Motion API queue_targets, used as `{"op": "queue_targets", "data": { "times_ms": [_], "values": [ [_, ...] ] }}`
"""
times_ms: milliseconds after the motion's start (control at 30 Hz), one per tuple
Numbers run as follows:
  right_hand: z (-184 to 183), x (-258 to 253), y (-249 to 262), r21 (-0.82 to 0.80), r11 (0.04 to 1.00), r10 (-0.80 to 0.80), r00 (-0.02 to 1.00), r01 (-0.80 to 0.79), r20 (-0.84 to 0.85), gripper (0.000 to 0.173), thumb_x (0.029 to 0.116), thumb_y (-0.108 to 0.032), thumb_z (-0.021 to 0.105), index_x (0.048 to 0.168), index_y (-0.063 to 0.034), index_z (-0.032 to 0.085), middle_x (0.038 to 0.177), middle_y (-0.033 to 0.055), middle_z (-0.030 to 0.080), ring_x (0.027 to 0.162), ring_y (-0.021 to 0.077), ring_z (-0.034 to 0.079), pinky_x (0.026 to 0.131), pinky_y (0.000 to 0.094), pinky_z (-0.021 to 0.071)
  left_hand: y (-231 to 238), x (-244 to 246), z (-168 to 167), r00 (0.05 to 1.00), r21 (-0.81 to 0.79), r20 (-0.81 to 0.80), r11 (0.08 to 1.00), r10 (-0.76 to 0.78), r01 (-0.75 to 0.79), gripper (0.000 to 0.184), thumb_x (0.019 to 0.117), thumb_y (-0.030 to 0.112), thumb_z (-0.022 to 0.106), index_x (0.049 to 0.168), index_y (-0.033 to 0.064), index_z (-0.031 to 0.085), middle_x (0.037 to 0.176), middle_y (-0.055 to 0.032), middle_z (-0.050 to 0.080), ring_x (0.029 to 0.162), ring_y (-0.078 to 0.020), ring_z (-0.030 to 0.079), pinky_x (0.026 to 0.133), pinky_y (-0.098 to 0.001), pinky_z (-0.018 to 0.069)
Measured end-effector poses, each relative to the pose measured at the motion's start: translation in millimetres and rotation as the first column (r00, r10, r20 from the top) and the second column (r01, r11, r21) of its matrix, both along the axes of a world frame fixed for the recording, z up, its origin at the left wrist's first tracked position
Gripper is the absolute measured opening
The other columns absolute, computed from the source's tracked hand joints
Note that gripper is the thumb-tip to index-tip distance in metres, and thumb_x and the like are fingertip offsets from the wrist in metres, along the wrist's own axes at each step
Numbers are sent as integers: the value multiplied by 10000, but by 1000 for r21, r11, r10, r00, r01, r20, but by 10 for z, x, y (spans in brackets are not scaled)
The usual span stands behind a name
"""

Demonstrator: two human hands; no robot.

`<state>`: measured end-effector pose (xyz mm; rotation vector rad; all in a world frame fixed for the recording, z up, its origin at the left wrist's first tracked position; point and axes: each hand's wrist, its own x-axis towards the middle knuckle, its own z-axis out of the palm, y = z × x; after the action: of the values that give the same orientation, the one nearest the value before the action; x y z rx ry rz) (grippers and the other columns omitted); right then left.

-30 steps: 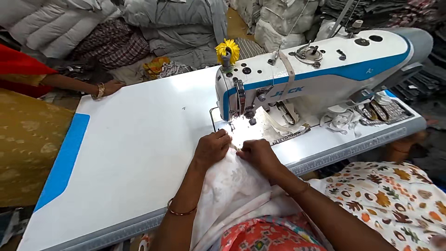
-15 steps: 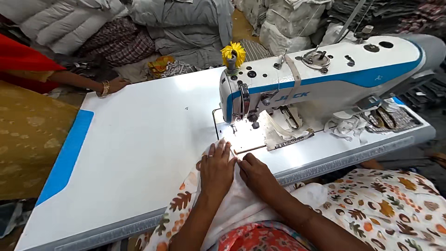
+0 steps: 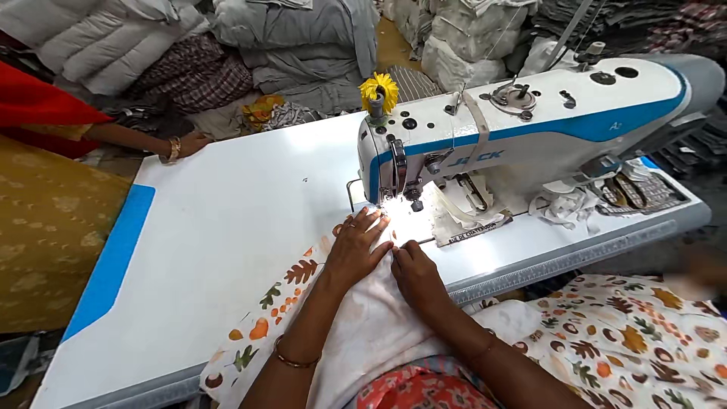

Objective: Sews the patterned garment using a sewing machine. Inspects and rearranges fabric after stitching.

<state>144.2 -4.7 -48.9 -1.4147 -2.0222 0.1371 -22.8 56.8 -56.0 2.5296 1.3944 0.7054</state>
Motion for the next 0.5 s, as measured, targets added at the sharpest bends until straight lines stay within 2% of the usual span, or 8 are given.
{"op": "queue_targets", "data": {
  "times_ms": [133, 200, 267, 300, 367, 400, 433, 500],
  "values": [
    [-9, 5, 38, 0, 1000, 7, 1000, -7, 0, 71, 866, -5, 692, 875, 59, 721, 846, 176, 645, 678, 268, 686, 604, 359, 604, 17, -32, -14, 999, 34, 35, 999, -42, 40, 485, 1008, 464, 499, 1325, 163, 709, 1430, -127, 618, 1402, -361, 506, 1134, -596, 389],
    [-14, 13, 51, -17, 1000, 9, 1000, -9, -15, 77, 879, -22, 689, 890, 48, 720, 859, 175, 651, 686, 267, 690, 612, 363, 606, -143, 18, -10, 997, 44, 61, 998, -45, 42, 408, 982, 335, 546, 1277, 122, 732, 1379, -182, 637, 1366, -380, 541, 1116, -600, 421],
    [11, 25, 56, -43, 999, 12, 999, -14, -34, 96, 898, -40, 690, 908, 49, 727, 872, 183, 662, 701, 276, 698, 631, 373, 610, -508, 226, 75, 995, -53, 60, 996, 74, -71, 381, 969, 146, 559, 1308, 32, 689, 1407, -214, 610, 1366, -397, 539, 1101, -613, 434],
    [26, 29, 51, -53, 998, 13, 999, -15, -37, 100, 904, -41, 686, 911, 50, 727, 877, 183, 665, 707, 277, 702, 637, 370, 612, -712, 357, 125, 986, -83, 24, 983, 166, -163, 400, 976, 109, 541, 1344, -7, 649, 1433, -217, 592, 1374, -417, 528, 1084, -654, 427],
    [36, 23, 46, -46, 999, -1, 1000, 0, -31, 99, 903, -35, 686, 896, 54, 727, 883, 188, 667, 704, 276, 704, 626, 362, 610, -983, 509, 163, 957, -76, -69, 956, 280, -285, 527, 968, 191, 453, 1442, -13, 561, 1508, -204, 531, 1404, -445, 485, 1052, -768, 346],
    [26, 21, 45, -34, 999, -6, 1000, 5, -29, 89, 897, -28, 691, 888, 53, 725, 881, 188, 662, 696, 273, 701, 614, 359, 607, -998, 493, 137, 953, -57, -80, 953, 292, -297, 549, 973, 243, 423, 1454, 17, 560, 1523, -191, 519, 1412, -447, 476, 1039, -808, 306],
    [9, 18, 48, -24, 1000, -10, 999, 9, -31, 81, 893, -22, 694, 884, 53, 722, 877, 185, 656, 687, 269, 695, 604, 358, 603, -941, 421, 91, 959, -36, -74, 960, 275, -278, 551, 980, 296, 413, 1451, 63, 579, 1528, -176, 519, 1419, -442, 468, 1036, -823, 282],
    [-21, 19, 55, -8, 1000, -10, 999, 10, -41, 68, 880, -6, 694, 881, 57, 717, 863, 179, 648, 674, 265, 688, 599, 359, 605, -745, 221, 14, 982, -11, -46, 983, 183, -184, 531, 987, 366, 426, 1426, 140, 621, 1528, -140, 529, 1439, -394, 459, 1087, -747, 326]
  ]
}}
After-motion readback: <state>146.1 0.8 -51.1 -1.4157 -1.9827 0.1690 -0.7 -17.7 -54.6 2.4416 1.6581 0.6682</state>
